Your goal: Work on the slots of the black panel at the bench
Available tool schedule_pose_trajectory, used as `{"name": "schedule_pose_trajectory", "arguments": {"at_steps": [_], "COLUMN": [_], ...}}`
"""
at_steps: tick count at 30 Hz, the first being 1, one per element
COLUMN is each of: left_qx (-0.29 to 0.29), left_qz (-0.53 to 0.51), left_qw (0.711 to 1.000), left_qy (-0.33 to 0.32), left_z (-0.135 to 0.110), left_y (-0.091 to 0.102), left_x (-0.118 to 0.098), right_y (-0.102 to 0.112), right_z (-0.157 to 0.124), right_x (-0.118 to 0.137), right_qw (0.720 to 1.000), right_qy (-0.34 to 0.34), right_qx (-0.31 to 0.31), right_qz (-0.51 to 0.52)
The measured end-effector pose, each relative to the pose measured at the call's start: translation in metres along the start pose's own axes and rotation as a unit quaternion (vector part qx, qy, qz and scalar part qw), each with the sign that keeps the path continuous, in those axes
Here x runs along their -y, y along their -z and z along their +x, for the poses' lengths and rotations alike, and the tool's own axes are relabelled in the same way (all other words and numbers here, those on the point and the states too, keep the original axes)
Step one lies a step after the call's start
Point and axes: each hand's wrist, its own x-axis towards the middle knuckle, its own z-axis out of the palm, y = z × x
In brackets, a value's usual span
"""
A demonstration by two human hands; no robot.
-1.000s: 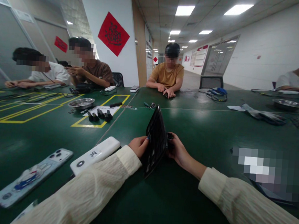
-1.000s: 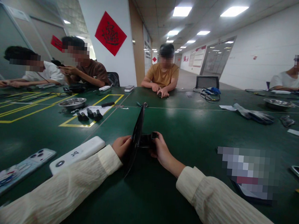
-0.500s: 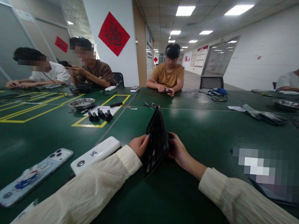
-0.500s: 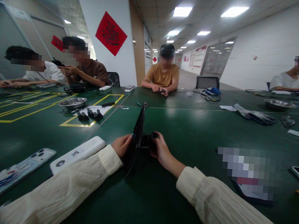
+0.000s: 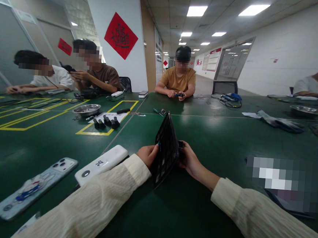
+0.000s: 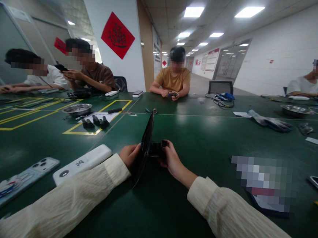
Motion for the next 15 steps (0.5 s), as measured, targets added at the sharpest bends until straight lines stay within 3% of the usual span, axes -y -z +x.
{"name": "schedule_pose_trajectory", "arguments": {"at_steps": [7, 15], "left_qx": [-0.064, -0.036], "left_qz": [0.011, 0.095], "left_qw": [0.998, 0.995], "left_qy": [0.009, 0.006], "left_z": [0.0016, -0.0044], "left_y": [0.002, 0.0029], "left_x": [-0.0031, -0.0087], "right_y": [0.0011, 0.0003], "right_z": [0.0003, 0.0007], "right_x": [-0.0015, -0.002], "right_qw": [1.0, 1.0], "right_qy": [0.004, 0.009], "right_qx": [0.007, 0.013], "right_qz": [0.01, 0.014]}}
